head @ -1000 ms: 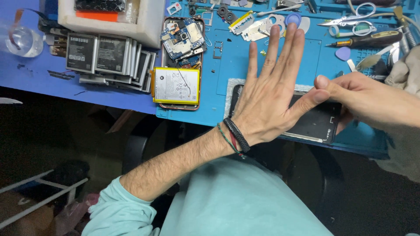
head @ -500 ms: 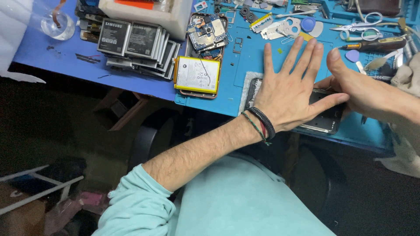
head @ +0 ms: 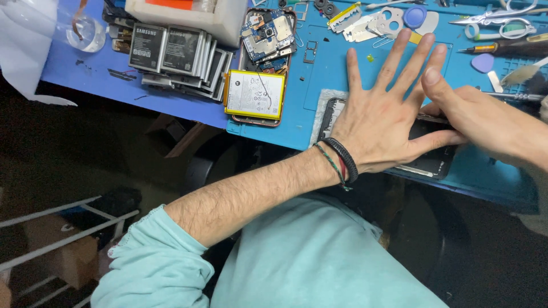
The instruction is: Disassembling and inspecting internal components of a smartphone on a repair bench.
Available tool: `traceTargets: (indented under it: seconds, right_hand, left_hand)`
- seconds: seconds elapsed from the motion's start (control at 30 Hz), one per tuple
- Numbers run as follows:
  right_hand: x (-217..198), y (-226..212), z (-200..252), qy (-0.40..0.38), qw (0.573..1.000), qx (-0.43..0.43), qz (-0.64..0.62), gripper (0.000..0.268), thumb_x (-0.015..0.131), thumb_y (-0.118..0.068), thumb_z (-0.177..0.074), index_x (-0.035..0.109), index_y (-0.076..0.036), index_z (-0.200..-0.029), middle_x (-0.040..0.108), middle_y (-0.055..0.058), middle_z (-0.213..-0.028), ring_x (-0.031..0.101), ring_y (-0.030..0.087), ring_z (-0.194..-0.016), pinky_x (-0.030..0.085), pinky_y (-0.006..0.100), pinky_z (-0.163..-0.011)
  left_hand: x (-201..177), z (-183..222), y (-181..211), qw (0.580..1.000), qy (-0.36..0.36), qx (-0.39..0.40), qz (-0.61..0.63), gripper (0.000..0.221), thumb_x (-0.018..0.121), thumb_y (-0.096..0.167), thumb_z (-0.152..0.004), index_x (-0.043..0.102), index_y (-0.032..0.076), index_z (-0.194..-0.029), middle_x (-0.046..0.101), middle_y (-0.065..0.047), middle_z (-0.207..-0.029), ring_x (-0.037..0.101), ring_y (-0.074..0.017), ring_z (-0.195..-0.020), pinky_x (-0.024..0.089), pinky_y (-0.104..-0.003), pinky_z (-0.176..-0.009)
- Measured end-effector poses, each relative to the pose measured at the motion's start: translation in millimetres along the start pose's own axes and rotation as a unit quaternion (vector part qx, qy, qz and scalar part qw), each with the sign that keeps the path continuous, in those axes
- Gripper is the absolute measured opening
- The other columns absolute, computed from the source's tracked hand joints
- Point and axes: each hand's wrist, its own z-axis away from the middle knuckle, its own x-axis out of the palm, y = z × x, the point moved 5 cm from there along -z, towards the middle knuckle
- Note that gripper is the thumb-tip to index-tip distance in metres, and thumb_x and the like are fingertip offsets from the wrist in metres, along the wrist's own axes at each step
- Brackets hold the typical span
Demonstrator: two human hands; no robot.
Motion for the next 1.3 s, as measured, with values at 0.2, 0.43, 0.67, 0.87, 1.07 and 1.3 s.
traceTargets:
  seconds: [0.2,0.43,0.67,0.87,1.07,1.3]
  right_hand:
    - [-4.5,-9.9,13.2,-0.009,0.997,0.069,-0.029,0.11,0.003,-0.067,-0.104,0.083,0.008,-0.09,0.079,0.027,-0.084,0.065,0.035,-0.075,0.054,0.046,-0.068]
    - [-4.1,-11.7,14.3,-0.007,0.997,0.075,0.0,0.117,-0.005,-0.074,-0.079,0.084,-0.007,-0.118,0.079,0.016,-0.122,0.068,0.031,-0.109,0.05,0.043,-0.097]
    - [-3.2,-6.1,10.0,-0.009,0.997,0.074,-0.001,0.114,-0.002,-0.073,-0.087,0.087,-0.003,-0.097,0.08,0.015,-0.102,0.06,0.03,-0.089,0.044,0.039,-0.085]
    - [-0.9,4.2,-2.5,-0.019,0.995,0.09,0.049,0.114,-0.003,-0.072,-0.096,0.083,0.001,-0.083,0.067,0.027,-0.079,0.054,0.038,-0.077,0.039,0.043,-0.072]
    - [-0.6,-0.3,-0.8,-0.046,0.992,0.101,0.058,0.113,-0.003,-0.068,-0.093,0.093,-0.01,-0.103,0.067,0.031,-0.081,0.06,0.042,-0.083,0.044,0.043,-0.082]
    - [7.0,22.5,-9.5,-0.035,0.991,0.102,0.074,0.11,0.002,-0.073,-0.099,0.08,0.002,-0.08,0.066,0.033,-0.079,0.054,0.04,-0.079,0.042,0.045,-0.076]
  left_hand:
    - [4.6,-3.3,3.5,0.995,0.053,0.022,0.084,0.102,0.042,0.093,-0.102,0.037,0.02,-0.173,0.014,-0.003,-0.179,0.002,-0.0284,-0.166,0.016,-0.082,-0.129]
    - [9.7,-40.5,-17.2,0.976,0.18,-0.004,0.121,0.057,0.057,0.044,-0.105,0.06,0.016,-0.154,0.036,-0.013,-0.168,0.025,-0.0393,-0.161,0.019,-0.073,-0.134]
    - [12.3,-38.8,-16.1,0.984,0.146,-0.045,0.091,0.063,0.057,0.049,-0.105,0.05,0.018,-0.16,0.039,-0.011,-0.169,0.026,-0.0393,-0.16,0.014,-0.079,-0.128]
    - [15.5,-47.7,-16.4,0.993,0.096,-0.039,0.059,0.07,0.062,0.052,-0.103,0.039,0.023,-0.162,0.044,-0.005,-0.169,0.036,-0.0331,-0.159,0.016,-0.077,-0.127]
    - [17.4,-52.7,-15.9,0.994,0.1,-0.02,0.037,0.07,0.071,0.055,-0.096,0.044,0.029,-0.156,0.052,0.002,-0.16,0.048,-0.028,-0.149,0.031,-0.073,-0.121]
    - [31.2,-53.7,-13.6,0.986,0.14,0.014,0.086,0.084,0.068,0.088,-0.085,0.052,0.029,-0.144,0.067,-0.001,-0.138,0.062,-0.031,-0.122,0.042,-0.055,-0.101]
